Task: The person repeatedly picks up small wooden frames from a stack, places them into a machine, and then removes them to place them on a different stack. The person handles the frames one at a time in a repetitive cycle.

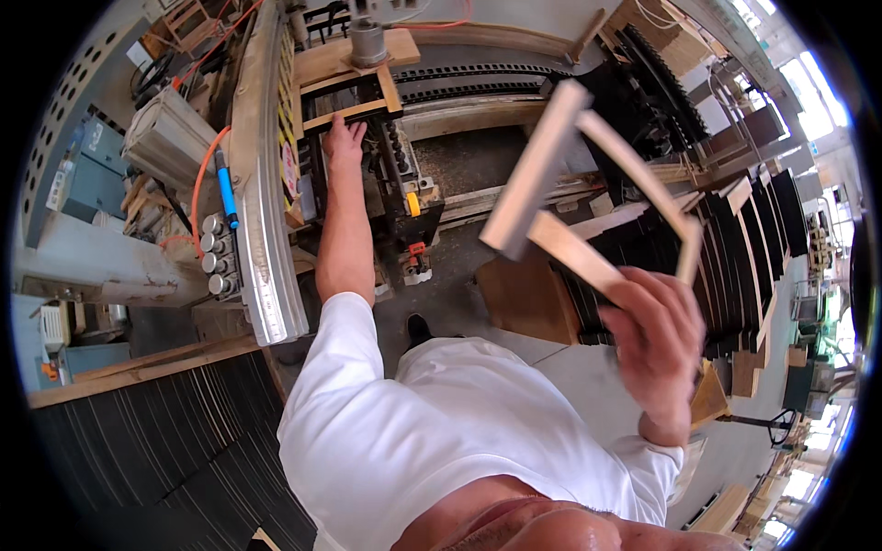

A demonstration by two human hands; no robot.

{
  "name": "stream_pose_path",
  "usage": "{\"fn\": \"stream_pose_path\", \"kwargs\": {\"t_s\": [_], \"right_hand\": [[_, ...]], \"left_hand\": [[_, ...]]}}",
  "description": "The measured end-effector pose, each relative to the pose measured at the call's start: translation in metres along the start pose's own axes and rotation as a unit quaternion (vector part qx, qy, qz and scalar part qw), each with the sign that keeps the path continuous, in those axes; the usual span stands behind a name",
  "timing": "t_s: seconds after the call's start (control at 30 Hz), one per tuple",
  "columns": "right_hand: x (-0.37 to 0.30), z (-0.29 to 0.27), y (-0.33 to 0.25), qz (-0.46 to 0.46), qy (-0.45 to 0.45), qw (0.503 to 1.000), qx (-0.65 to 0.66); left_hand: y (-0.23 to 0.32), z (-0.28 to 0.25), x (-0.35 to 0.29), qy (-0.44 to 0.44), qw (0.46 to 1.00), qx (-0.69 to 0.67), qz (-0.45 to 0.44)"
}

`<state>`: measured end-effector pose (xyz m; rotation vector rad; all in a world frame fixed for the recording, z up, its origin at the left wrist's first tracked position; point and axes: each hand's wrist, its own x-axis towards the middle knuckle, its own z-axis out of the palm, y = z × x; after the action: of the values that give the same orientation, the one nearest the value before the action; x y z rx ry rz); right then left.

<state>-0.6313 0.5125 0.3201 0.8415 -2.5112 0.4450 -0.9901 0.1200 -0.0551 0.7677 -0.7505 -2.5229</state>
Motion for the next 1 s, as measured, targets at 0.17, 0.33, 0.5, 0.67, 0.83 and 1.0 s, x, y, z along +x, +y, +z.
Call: {"fn": "stream_pose_path", "kwargs": {"t_s": [0.17, 0.33, 0.5, 0.67, 0.83, 1.0], "right_hand": [[0.042, 0.123, 0.031, -0.022, -0.027, 0.996, 0.088], [0.103, 0.256, 0.075, -0.157, -0.029, 0.980, 0.116], [0.142, 0.362, 0.071, -0.237, -0.057, 0.960, 0.139], [0.142, 0.383, 0.067, -0.215, -0.152, 0.953, 0.150], [0.160, 0.400, 0.082, -0.214, -0.138, 0.944, 0.209], [0.209, 0.438, 0.098, -0.225, -0.126, 0.938, 0.231]], "left_hand": [[-0.024, -0.014, -0.071, -0.003, 0.999, -0.012, -0.051], [-0.014, -0.051, -0.169, -0.090, 0.992, -0.046, -0.082], [-0.011, -0.071, -0.195, -0.191, 0.978, -0.046, -0.073], [-0.008, -0.068, -0.193, -0.198, 0.975, -0.081, -0.062], [-0.021, -0.061, -0.198, -0.107, 0.991, -0.078, -0.020], [-0.020, -0.075, -0.252, -0.080, 0.996, -0.018, -0.019]]}}
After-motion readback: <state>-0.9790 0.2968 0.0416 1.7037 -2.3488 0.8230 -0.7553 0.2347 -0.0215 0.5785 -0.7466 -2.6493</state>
